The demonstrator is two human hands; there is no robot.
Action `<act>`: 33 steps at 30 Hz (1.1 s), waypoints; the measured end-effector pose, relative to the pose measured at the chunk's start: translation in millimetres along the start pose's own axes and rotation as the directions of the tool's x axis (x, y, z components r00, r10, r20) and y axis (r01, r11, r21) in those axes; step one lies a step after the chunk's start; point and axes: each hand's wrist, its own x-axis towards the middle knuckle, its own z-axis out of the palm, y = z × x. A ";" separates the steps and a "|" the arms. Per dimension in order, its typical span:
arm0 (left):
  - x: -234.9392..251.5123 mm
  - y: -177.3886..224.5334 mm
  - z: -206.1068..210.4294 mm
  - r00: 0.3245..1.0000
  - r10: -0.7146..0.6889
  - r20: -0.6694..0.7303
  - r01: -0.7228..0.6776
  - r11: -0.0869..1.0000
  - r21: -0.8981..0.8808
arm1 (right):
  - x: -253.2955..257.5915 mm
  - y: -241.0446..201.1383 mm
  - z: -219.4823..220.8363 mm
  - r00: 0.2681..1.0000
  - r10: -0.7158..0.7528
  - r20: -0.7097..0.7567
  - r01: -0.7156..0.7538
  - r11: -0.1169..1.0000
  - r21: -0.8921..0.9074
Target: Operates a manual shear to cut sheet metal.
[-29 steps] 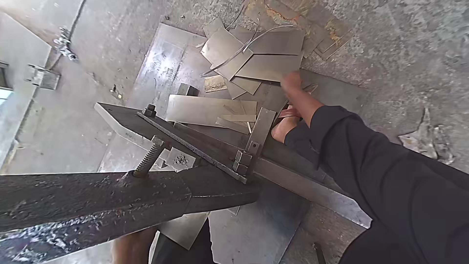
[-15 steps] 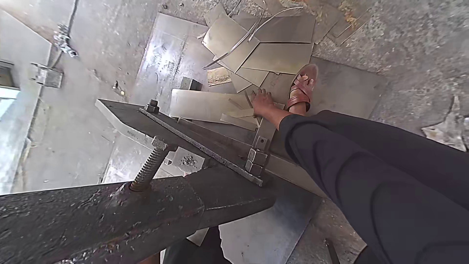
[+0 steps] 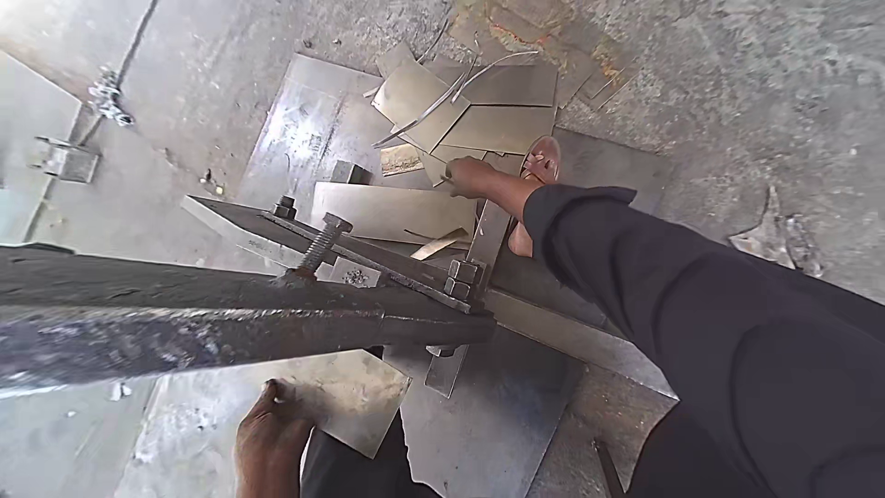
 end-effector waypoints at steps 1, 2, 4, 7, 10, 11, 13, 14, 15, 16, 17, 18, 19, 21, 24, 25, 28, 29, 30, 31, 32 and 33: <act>-3.0 3.9 2.3 1.000 0.018 0.008 -0.018 1.000 -0.022 | -6.5 2.6 7.2 0.993 0.087 -0.076 -0.087 0.996 0.010; -4.3 6.5 3.3 0.999 0.034 0.012 -0.034 0.999 -0.040 | -9.2 5.2 16.7 0.979 0.159 -0.130 -0.158 0.987 0.013; -5.0 6.4 0.1 0.999 0.040 0.023 -0.039 0.998 -0.051 | -8.9 15.8 42.7 0.970 0.202 -0.134 -0.200 0.979 0.026; -0.9 -9.4 -11.2 1.000 -0.010 -0.005 0.010 0.999 -0.036 | 1.2 29.3 77.0 0.992 0.111 -0.062 -0.118 0.986 -0.117; 15.3 -22.2 -29.0 0.998 -0.045 -0.054 0.045 0.999 0.001 | 21.5 29.7 98.6 0.989 0.129 -0.072 -0.140 0.974 -0.178; 21.1 -23.8 -31.7 0.998 -0.052 -0.046 0.053 0.999 0.007 | 25.1 26.0 98.5 0.985 0.153 -0.081 -0.165 0.971 -0.173; 16.3 -17.8 -24.3 0.997 -0.073 -0.022 0.074 0.996 0.042 | 10.7 -0.1 73.1 0.968 0.241 0.075 -0.228 0.962 -0.153; 8.3 -14.5 -12.9 0.996 -0.076 -0.041 0.078 0.995 0.054 | 2.9 -9.2 60.7 0.955 0.266 0.129 -0.250 0.959 -0.133; -2.3 -12.1 -0.4 0.995 -0.069 -0.066 0.073 0.996 0.058 | -0.8 -11.5 55.5 0.944 0.282 0.169 -0.265 0.957 -0.118; -4.2 -11.6 2.3 0.996 -0.063 -0.056 0.066 0.996 0.052 | -0.4 -7.0 58.7 0.942 0.283 0.182 -0.269 0.958 -0.096; 2.0 -13.9 -2.1 0.998 -0.055 -0.022 0.056 0.998 0.031 | 7.3 2.7 66.5 0.950 0.262 0.172 -0.253 0.965 -0.074; 12.2 -17.8 -11.0 0.999 -0.051 0.010 0.051 0.999 0.013 | 20.0 15.3 78.0 0.967 0.219 0.131 -0.216 0.976 -0.041; 17.7 -20.6 -16.5 0.999 -0.050 0.020 0.050 0.999 0.012 | 29.8 23.5 82.7 0.975 0.183 0.122 -0.184 0.983 0.000; 19.9 -23.2 -19.0 0.999 -0.054 -0.003 0.054 0.998 0.031 | 37.5 25.2 73.4 0.983 0.132 0.126 -0.147 0.982 0.118; 19.7 -26.6 -20.3 0.999 -0.041 -0.019 0.041 0.998 0.042 | 38.4 6.0 40.6 0.999 0.018 0.050 -0.028 0.977 0.209; 21.0 -27.3 -19.5 0.999 -0.039 -0.026 0.040 0.999 0.032 | 34.5 -4.3 25.3 0.999 -0.035 0.021 0.031 0.987 0.160; 6.9 -26.4 -19.4 0.997 -0.050 -0.060 0.053 0.998 0.039 | 1.8 -32.9 -4.3 0.995 -0.100 0.012 0.098 0.990 0.102; 3.0 -25.4 -17.6 0.997 -0.055 -0.055 0.057 0.998 0.021 | -12.7 -39.7 -14.2 0.997 -0.070 0.020 0.066 0.986 0.153; -1.4 -24.6 -17.5 0.997 -0.059 -0.051 0.059 0.998 -0.003 | -27.8 -43.8 -20.8 0.999 -0.028 0.030 0.020 0.974 0.225; -7.2 -23.9 -19.2 0.997 -0.059 -0.049 0.058 0.998 -0.024 | -44.0 -43.6 -24.2 0.999 0.017 0.042 -0.028 0.956 0.292; -14.6 -24.0 -20.6 0.997 -0.061 -0.037 0.059 0.997 -0.058 | -60.9 -38.9 -27.4 0.998 0.052 0.043 -0.064 0.933 0.353; -23.4 -24.9 -20.3 0.998 -0.064 -0.018 0.062 0.993 -0.098 | -77.7 -32.1 -32.1 0.996 0.083 0.029 -0.087 0.910 0.406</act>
